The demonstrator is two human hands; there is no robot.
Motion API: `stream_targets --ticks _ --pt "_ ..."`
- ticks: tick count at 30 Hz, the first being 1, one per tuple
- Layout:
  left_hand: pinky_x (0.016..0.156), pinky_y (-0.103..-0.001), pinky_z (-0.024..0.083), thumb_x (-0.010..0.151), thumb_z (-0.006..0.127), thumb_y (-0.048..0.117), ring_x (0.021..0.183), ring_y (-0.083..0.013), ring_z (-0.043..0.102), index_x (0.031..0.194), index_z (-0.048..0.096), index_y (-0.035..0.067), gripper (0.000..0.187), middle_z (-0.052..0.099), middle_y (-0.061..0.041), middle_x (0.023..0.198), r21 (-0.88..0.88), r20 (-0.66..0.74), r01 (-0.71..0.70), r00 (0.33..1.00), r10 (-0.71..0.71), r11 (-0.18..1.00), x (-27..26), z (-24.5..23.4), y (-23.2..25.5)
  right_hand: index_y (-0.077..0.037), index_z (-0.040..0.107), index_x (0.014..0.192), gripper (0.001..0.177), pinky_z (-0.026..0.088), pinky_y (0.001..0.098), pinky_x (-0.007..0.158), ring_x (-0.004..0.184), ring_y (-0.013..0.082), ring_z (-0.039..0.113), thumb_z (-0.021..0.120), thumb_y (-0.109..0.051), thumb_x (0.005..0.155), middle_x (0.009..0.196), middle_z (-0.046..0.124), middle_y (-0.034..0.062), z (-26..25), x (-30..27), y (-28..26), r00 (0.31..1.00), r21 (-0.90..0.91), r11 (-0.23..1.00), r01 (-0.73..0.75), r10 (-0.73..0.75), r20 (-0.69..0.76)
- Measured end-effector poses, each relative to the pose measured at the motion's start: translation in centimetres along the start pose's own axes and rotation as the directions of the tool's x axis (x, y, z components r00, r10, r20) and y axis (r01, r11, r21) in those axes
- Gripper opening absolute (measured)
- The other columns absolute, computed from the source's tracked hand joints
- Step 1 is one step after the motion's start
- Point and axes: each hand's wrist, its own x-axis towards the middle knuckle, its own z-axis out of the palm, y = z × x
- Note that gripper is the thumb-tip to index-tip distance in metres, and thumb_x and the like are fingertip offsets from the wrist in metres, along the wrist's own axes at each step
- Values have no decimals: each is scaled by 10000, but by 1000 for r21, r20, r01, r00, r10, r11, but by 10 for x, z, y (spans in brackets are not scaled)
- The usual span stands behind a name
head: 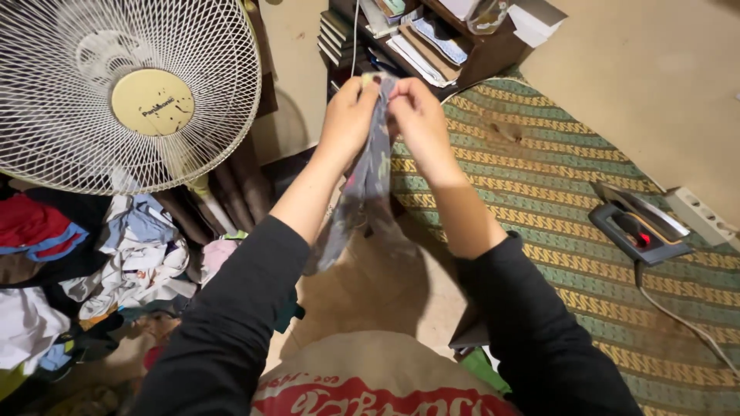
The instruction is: Ironing and folding children's clothing on an ironing board.
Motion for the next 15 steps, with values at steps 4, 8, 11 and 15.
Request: stream_targets --ticks 4,8,11,15 --pt "825 -282 542 1002 650 219 914 -123 673 1143 675 38 231 731 -36 994 -219 161 -32 985 68 975 -5 -20 23 -60 629 1064 130 543 310 810 923 177 637 642 -39 936 999 615 44 -4 0 -21 954 -155 942 297 -289 78" --pt "888 -230 509 1049 578 99 989 -74 613 1225 626 49 189 669 14 1058 -304 261 -124 943 207 945 1 -29 9 -45 537 1185 429 401 481 1088 1236 376 522 779 -104 835 1220 533 165 -1 8 -60 672 -537 498 681 -716 188" --pt "927 -224 499 1074 551 70 1013 -61 599 1282 628 52 222 662 25 1091 -342 267 -86 946 185 936 0 -45 11 -116 556 1321 422 184 586 1192 1278 292 630 758 -175 955 1313 646 51 -16 31 -47 774 -478 608 634 -488 404" --pt "933 -223 503 1057 477 41 1012 -62 612 1285 653 48 289 665 24 1091 -321 264 -47 955 137 946 -7 -64 -3 -148 601 1209 304 92 623 1282 1244 244 658 770 -293 1002 1203 667 16 -4 38 -49 841 -646 542 538 -291 456"
